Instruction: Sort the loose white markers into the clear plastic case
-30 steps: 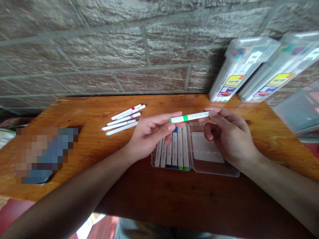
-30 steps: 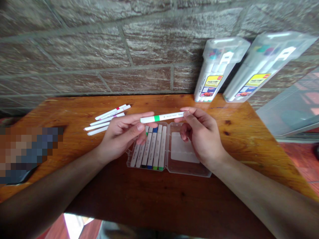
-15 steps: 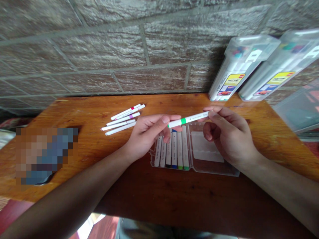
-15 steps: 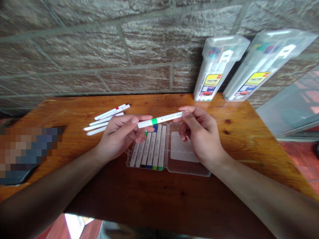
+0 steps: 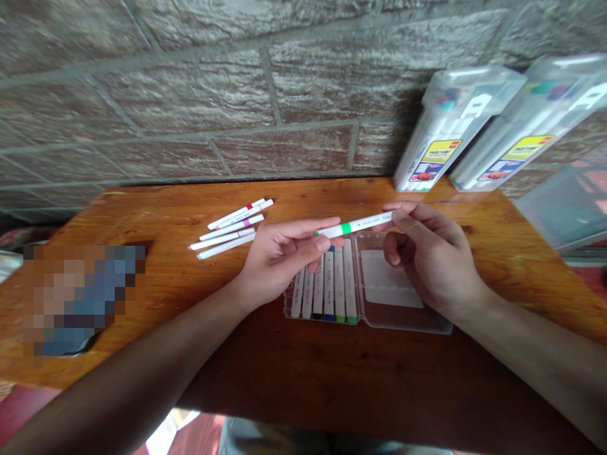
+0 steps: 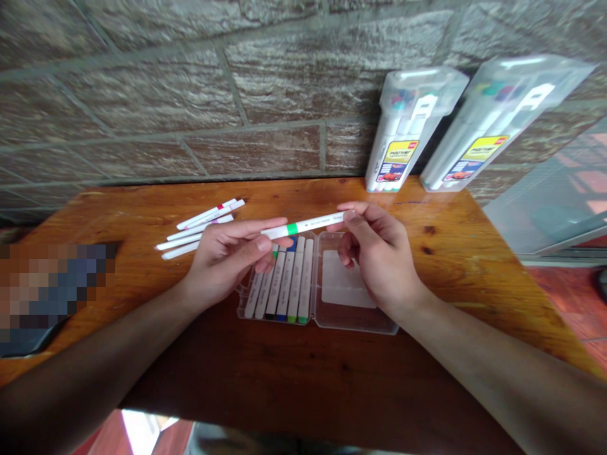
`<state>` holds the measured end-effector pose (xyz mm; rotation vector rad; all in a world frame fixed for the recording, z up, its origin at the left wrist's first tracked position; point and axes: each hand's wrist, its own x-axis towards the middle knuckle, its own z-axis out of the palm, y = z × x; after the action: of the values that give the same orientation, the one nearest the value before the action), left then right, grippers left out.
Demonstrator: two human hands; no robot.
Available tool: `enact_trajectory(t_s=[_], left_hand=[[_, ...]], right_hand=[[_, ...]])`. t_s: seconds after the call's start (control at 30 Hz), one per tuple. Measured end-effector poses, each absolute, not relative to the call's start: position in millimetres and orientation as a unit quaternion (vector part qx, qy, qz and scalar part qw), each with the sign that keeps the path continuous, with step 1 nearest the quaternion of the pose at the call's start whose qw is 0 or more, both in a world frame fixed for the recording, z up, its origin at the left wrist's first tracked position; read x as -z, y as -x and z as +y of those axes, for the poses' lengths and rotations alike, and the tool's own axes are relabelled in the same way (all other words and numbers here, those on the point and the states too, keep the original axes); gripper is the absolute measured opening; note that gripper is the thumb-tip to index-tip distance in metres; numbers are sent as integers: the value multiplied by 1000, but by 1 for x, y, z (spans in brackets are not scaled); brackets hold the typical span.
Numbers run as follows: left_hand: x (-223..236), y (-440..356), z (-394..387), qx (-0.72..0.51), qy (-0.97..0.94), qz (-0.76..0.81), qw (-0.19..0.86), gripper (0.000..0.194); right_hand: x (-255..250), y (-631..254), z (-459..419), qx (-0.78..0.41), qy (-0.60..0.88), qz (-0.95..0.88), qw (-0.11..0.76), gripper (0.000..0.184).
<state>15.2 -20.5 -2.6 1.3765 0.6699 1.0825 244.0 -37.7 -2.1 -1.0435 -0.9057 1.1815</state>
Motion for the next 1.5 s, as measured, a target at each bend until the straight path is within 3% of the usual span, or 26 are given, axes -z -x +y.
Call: enact_trajectory(t_s=[0.6, 1.03, 1.33, 1.5], left_hand=[[9, -17, -12, -501, -568, 365, 541, 24], [4, -18, -13, -497, -578, 379, 525, 28], [3, -19, -13, -484, -599, 366, 523, 28], [5, -19, -15, -457, -623, 370, 516, 29]], right_hand=[[2, -242, -43, -462, 448, -469, 605, 11], [1, -243, -44, -472, 440, -475, 598, 9], [0, -242, -48, -401, 478, -562, 543, 19], [-2, -240, -50, -328, 466, -629, 528, 12]])
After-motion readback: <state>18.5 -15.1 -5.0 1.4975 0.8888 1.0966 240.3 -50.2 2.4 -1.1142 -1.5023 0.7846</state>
